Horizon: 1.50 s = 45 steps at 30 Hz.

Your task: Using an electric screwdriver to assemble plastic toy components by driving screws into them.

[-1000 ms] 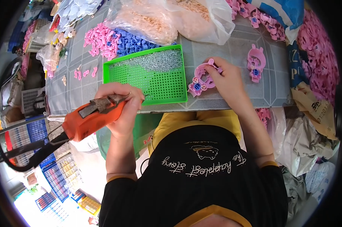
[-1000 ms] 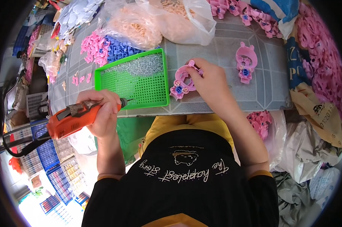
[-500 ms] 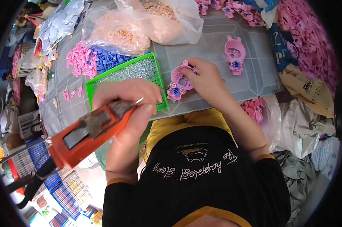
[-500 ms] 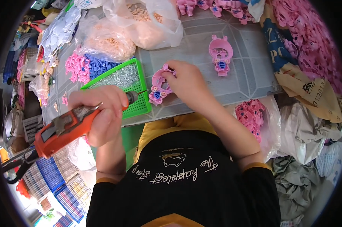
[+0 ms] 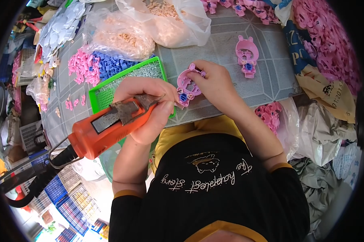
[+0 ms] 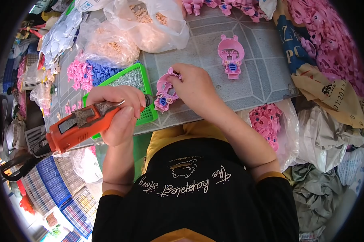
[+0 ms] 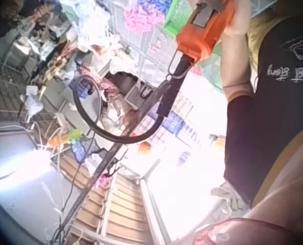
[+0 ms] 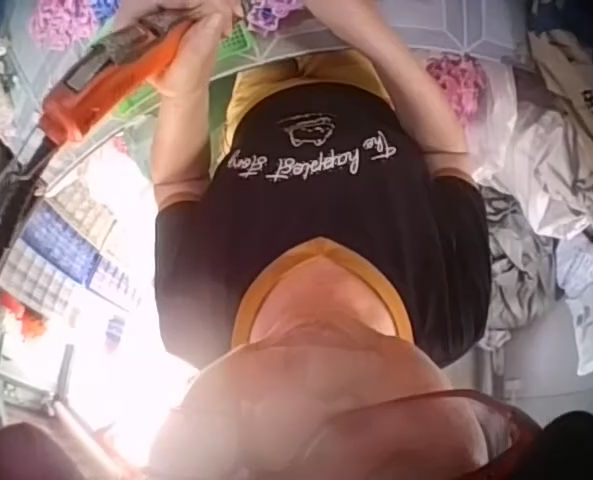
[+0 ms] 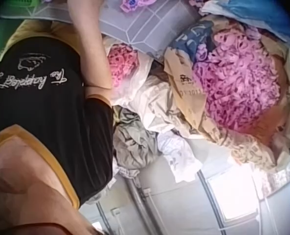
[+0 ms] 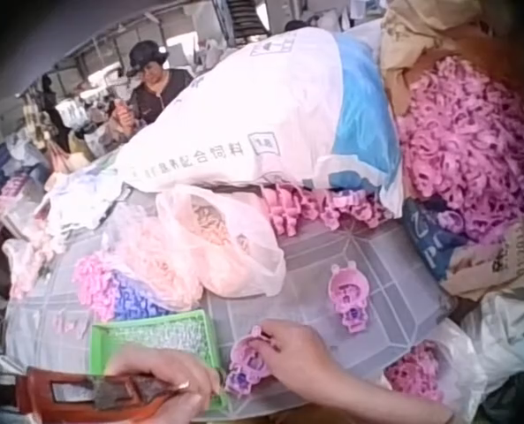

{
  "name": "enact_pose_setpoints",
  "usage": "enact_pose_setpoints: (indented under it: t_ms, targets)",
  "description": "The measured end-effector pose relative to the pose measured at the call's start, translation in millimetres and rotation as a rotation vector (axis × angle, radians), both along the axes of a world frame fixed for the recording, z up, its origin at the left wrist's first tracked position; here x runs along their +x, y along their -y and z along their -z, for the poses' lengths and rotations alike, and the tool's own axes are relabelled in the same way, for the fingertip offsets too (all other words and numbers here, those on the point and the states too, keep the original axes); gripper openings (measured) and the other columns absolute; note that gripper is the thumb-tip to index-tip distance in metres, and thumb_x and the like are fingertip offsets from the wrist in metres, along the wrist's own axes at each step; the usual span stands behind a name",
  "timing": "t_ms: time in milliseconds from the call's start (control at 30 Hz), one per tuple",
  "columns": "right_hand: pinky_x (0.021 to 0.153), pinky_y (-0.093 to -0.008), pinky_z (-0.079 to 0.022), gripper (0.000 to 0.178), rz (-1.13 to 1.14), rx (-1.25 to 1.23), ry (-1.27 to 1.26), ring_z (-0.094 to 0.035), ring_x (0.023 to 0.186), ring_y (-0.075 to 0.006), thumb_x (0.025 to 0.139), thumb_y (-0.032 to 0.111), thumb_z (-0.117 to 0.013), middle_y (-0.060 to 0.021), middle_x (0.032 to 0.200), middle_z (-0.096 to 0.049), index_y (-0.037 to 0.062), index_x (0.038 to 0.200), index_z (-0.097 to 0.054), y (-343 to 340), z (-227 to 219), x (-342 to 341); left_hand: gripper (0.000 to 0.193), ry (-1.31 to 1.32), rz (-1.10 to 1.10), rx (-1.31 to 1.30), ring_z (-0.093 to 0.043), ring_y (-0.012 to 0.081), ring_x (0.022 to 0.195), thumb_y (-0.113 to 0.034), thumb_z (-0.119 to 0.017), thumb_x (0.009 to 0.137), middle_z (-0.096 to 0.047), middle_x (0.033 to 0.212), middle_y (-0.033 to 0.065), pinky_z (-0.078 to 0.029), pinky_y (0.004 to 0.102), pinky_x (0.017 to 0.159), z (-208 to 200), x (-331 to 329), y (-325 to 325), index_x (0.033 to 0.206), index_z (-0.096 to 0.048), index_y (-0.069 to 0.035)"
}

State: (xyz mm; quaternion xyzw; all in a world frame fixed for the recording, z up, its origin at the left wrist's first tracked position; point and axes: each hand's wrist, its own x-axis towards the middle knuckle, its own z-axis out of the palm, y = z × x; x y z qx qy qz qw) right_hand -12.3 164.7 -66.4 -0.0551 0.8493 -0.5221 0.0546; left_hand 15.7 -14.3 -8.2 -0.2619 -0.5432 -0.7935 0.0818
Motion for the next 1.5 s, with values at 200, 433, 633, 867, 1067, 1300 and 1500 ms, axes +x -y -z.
enact_pose_setpoints:
  t_ms: [200, 433, 633, 867, 1067, 1300, 1500]
  targets:
    - [0.069, -0.0364, -0.049, 0.02, 0.006, -0.01, -0.04, -0.064, 0.076, -0.0292, 0.085, 0.015, -0.065, -0.0185, 0.084, -0.065, -0.0001, 0.097, -0.066, 1, 5, -1, 0.022, 0.092, -0.034, -0.115, -0.059, 0.0167, 0.068, 0.009, -0.061, 0.075, -0.059, 0.073, 0.0093, -0.05, 0.0304, 0.067, -5, -1, -5, 0.091, -0.049, -0.001]
    - [0.071, -0.0377, -0.048, 0.019, -0.029, 0.055, -0.057, -0.063, 0.078, -0.032, 0.086, 0.016, -0.063, -0.0184, 0.086, -0.065, 0.0004, 0.095, -0.068, 0, 8, -3, 0.026, -0.029, -0.12, -0.507, -0.053, 0.0182, 0.055, 0.013, -0.057, 0.075, -0.051, 0.066, 0.0075, -0.051, 0.0373, 0.062, -3, -15, -6, 0.091, -0.045, -0.004]
    - [0.07, -0.038, -0.047, 0.018, -0.006, 0.019, -0.029, -0.063, 0.078, -0.0313, 0.085, 0.017, -0.064, -0.0183, 0.084, -0.064, 0.0014, 0.094, -0.068, 4, 4, 0, 0.027, 0.0, -0.343, -0.418, -0.054, 0.0146, 0.064, 0.009, -0.059, 0.078, -0.055, 0.075, 0.0065, -0.048, 0.0316, 0.065, 2, -2, -1, 0.099, -0.048, -0.002]
    - [0.069, -0.0371, -0.047, 0.02, -0.016, 0.156, -0.108, -0.063, 0.076, -0.0309, 0.084, 0.019, -0.066, -0.0171, 0.084, -0.065, 0.0016, 0.095, -0.067, 10, 2, 11, 0.031, 0.189, -0.285, -0.183, -0.053, 0.0194, 0.059, 0.004, -0.057, 0.078, -0.053, 0.066, 0.0083, -0.049, 0.0405, 0.067, -12, 15, -2, 0.106, -0.046, -0.002]
    - [0.069, -0.0336, -0.047, 0.019, -0.012, 0.089, -0.083, -0.062, 0.073, -0.0257, 0.086, 0.017, -0.066, -0.0154, 0.083, -0.065, 0.0003, 0.095, -0.065, 5, 4, 8, 0.033, 0.094, -0.495, -0.178, -0.056, 0.0173, 0.061, 0.007, -0.061, 0.077, -0.055, 0.067, 0.0069, -0.05, 0.0348, 0.066, -47, 16, 14, 0.107, -0.048, -0.001]
    - [0.067, -0.0265, -0.046, 0.016, -0.021, -0.156, 0.091, -0.057, 0.072, -0.0091, 0.089, 0.013, -0.063, -0.0057, 0.078, -0.065, -0.0012, 0.097, -0.065, 7, 1, 10, 0.034, 0.14, -0.58, -0.085, -0.051, 0.017, 0.051, 0.019, -0.052, 0.073, -0.053, 0.063, 0.0103, -0.048, 0.0317, 0.055, -14, 25, 69, 0.1, -0.046, 0.0]
    - [0.066, -0.0249, -0.045, 0.015, -0.065, -0.029, 0.012, -0.055, 0.072, -0.007, 0.09, 0.012, -0.062, -0.0031, 0.078, -0.065, -0.0014, 0.096, -0.065, 10, 4, 2, 0.033, 0.129, -0.591, -0.1, -0.051, 0.0162, 0.051, 0.019, -0.052, 0.073, -0.054, 0.065, 0.0096, -0.048, 0.032, 0.056, -1, 30, 84, 0.1, -0.046, 0.0]
